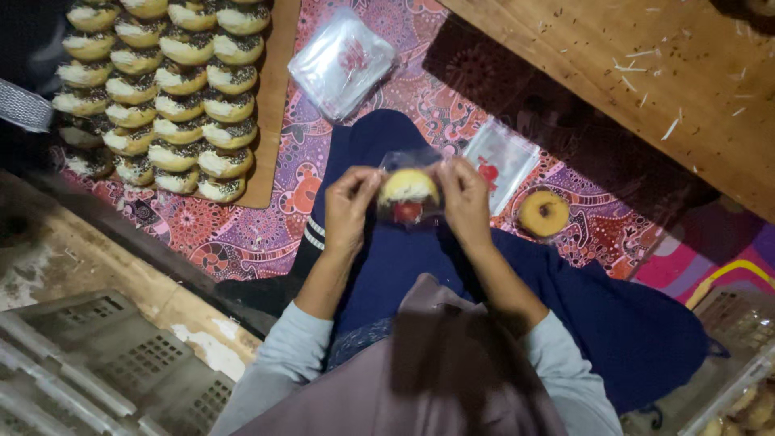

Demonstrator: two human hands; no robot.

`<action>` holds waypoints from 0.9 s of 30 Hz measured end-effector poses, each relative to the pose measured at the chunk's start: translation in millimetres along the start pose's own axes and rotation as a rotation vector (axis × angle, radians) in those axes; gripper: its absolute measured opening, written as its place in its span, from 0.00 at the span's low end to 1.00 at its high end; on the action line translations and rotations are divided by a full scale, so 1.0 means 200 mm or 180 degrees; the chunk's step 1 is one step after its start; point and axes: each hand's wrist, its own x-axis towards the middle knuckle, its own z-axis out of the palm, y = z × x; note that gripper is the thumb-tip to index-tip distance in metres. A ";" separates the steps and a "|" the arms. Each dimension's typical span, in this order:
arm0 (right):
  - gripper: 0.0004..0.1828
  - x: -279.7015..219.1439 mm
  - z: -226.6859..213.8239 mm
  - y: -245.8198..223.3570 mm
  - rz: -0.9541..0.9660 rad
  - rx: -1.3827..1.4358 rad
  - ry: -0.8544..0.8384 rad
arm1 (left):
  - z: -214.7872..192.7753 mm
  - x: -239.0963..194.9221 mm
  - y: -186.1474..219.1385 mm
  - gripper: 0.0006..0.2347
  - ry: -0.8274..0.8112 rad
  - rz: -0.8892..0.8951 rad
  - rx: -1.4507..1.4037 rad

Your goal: The person sits on a patterned mat and repeatedly picks doughnuts from a wooden board, places them into small plastic bags, and arranges the packaged doughnuts in a white plastic basket. A second person is visible in the background also handling doughnuts.

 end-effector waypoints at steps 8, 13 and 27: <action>0.19 -0.05 0.02 0.04 -0.0561 -0.0576 0.0284 | 0.06 -0.11 0.02 0.11 0.0654 0.0384 0.0378; 0.17 -0.18 0.02 0.36 -0.0305 -0.0810 -0.0032 | -0.01 -0.20 -0.13 0.12 0.0776 0.0437 0.1299; 0.32 -0.16 -0.48 0.69 0.1095 -0.0341 0.0456 | 0.36 -0.15 -0.07 0.05 0.0025 0.0809 0.1670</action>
